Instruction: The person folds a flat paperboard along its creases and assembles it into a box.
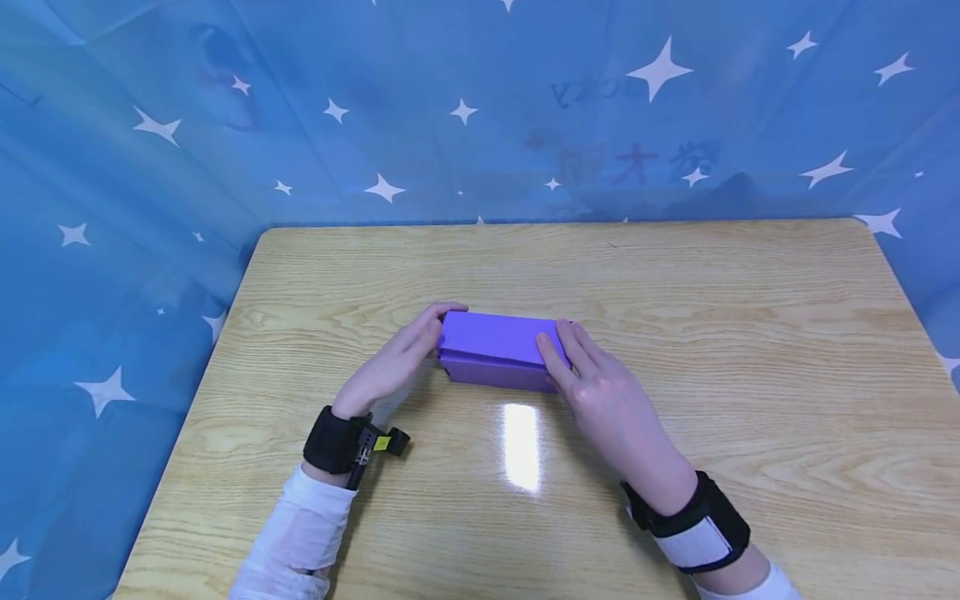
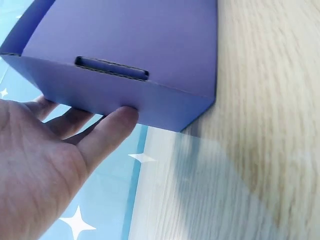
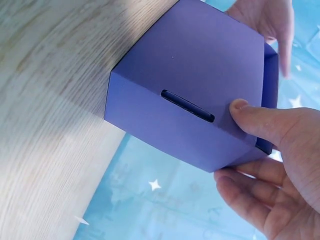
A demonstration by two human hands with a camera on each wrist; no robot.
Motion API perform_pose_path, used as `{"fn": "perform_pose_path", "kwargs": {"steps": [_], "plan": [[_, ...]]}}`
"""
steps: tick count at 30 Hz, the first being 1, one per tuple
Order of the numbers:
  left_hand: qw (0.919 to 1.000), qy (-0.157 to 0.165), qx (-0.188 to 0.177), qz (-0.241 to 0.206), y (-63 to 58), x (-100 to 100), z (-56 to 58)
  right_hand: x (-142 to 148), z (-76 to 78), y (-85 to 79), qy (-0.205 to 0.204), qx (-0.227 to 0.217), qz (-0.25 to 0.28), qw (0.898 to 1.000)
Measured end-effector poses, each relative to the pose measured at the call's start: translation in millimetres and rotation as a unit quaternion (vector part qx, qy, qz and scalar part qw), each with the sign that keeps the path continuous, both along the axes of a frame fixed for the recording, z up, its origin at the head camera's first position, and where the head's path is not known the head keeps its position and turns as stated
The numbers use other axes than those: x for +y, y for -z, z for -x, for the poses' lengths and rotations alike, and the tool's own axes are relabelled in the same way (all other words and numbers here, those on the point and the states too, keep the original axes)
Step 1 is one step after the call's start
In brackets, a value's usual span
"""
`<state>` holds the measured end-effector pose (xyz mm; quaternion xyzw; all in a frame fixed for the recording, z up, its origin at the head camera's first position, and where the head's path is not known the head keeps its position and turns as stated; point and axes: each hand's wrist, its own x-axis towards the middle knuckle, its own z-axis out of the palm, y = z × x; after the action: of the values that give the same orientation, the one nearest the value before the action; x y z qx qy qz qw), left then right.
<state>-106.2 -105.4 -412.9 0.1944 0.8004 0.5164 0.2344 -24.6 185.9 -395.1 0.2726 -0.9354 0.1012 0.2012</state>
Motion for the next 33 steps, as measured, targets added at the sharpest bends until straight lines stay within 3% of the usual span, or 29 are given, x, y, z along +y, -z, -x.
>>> {"fn": "perform_pose_path", "kwargs": {"steps": [14, 17, 19, 21, 22, 25, 26, 28, 30, 33], "plan": [[1.0000, -0.002, 0.006, -0.005, -3.1, -3, 0.3, -1, 0.0, 2.9, 0.000, -0.003, 0.023, 1.000], [0.9999, -0.001, 0.006, -0.009, -2.1, -3, 0.1, -2, -0.4, 6.8, 0.005, -0.009, 0.056, 0.998], [0.9999, -0.003, 0.005, -0.011, -0.9, -3, -0.1, -3, -1.2, 10.1, 0.017, -0.033, 0.111, 0.993], [0.9999, -0.004, 0.003, -0.011, -0.1, -2, -0.6, -4, -1.8, 11.9, 0.036, -0.074, 0.194, 0.977], [0.9999, -0.005, 0.001, -0.012, 0.0, -2, -0.9, -5, -1.6, 11.9, 0.046, -0.102, 0.245, 0.963], [0.9997, -0.017, -0.007, -0.013, -1.1, 0, -1.9, -6, 2.5, 7.5, 0.080, -0.194, 0.385, 0.899], [0.9995, -0.025, -0.012, -0.014, -2.0, 1, -2.5, -6, 5.0, 4.9, 0.089, -0.224, 0.416, 0.877], [0.9987, -0.044, -0.020, -0.014, -4.5, 4, -3.8, -5, 10.9, -0.1, 0.108, -0.282, 0.444, 0.843], [0.9976, -0.063, -0.027, -0.009, -7.3, 7, -5.6, -5, 16.6, -3.1, 0.119, -0.332, 0.443, 0.824], [0.9962, -0.079, -0.037, -0.005, -9.4, 10, -8.1, -6, 20.7, -1.1, 0.119, -0.373, 0.438, 0.809]]}}
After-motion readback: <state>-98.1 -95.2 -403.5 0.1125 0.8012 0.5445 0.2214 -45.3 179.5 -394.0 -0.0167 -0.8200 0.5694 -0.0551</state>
